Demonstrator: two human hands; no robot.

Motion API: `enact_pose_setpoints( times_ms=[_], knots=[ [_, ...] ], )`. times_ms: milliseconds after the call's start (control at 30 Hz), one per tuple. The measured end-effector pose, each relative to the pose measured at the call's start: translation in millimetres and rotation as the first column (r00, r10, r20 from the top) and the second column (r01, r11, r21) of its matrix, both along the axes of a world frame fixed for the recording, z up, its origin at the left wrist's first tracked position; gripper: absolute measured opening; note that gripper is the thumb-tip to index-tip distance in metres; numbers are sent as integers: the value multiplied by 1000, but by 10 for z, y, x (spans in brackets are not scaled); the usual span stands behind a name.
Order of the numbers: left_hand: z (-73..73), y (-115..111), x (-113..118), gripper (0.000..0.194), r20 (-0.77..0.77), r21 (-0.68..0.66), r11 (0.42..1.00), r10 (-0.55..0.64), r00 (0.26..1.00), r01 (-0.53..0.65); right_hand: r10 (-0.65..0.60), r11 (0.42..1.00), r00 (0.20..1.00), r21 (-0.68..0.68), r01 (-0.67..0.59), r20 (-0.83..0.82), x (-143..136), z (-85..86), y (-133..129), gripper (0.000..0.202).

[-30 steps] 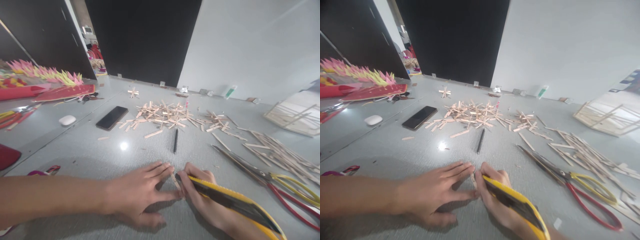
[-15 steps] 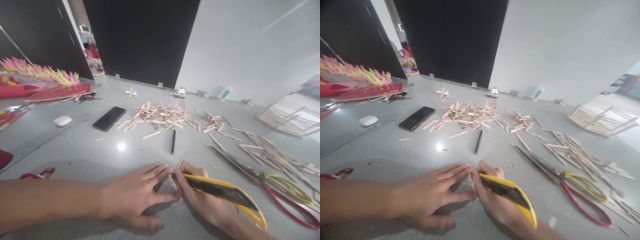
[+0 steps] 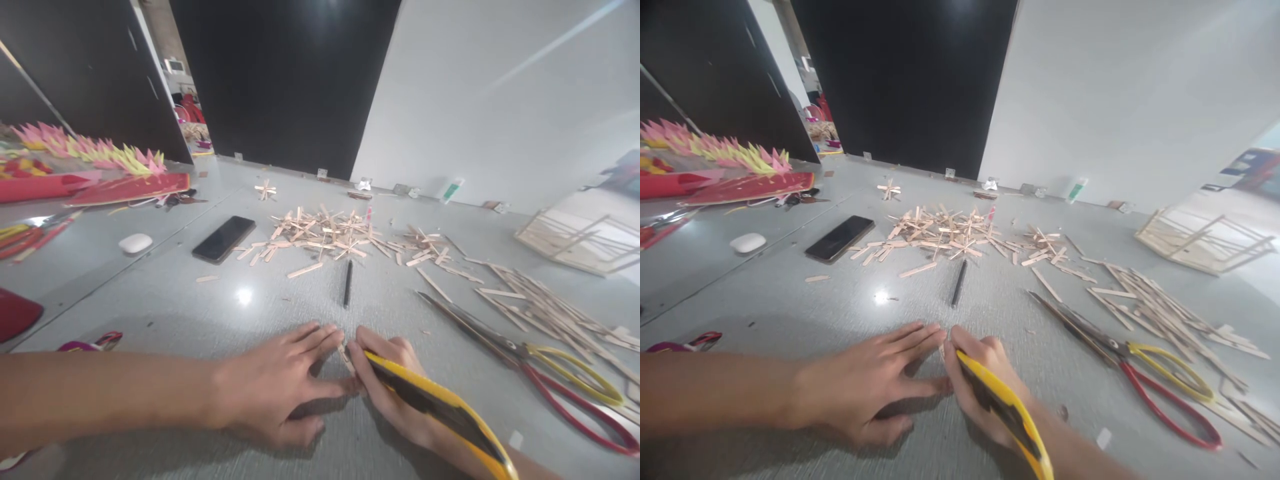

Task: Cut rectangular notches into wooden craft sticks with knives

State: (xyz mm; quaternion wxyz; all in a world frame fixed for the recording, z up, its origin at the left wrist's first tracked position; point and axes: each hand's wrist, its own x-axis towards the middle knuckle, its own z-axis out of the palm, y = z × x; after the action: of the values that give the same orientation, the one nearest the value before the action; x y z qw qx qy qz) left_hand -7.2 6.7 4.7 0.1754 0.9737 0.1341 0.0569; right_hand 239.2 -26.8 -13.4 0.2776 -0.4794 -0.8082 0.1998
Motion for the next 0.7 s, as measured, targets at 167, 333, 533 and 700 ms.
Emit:
enact_pose_setpoints(
  times_ms=[167, 333, 533, 700],
  knots=[
    [35, 2, 4, 63, -12, -19, 1000, 7, 1000, -7, 42, 999, 999, -6, -42, -1, 20, -3, 8, 34],
    [10, 7, -1, 64, -5, 2, 1000, 3, 1000, -3, 81, 997, 997, 2, -81, 2, 33, -13, 3, 33],
    [21, 2, -8, 69, -11, 31, 999, -8, 1000, 8, 9, 1000, 1000, -22, -9, -5, 63, -12, -24, 37],
    [15, -1, -9, 71, -6, 28, 1000, -13, 1000, 13, -50, 996, 999, -74, 48, -23, 57, 22, 29, 40]
  ],
)
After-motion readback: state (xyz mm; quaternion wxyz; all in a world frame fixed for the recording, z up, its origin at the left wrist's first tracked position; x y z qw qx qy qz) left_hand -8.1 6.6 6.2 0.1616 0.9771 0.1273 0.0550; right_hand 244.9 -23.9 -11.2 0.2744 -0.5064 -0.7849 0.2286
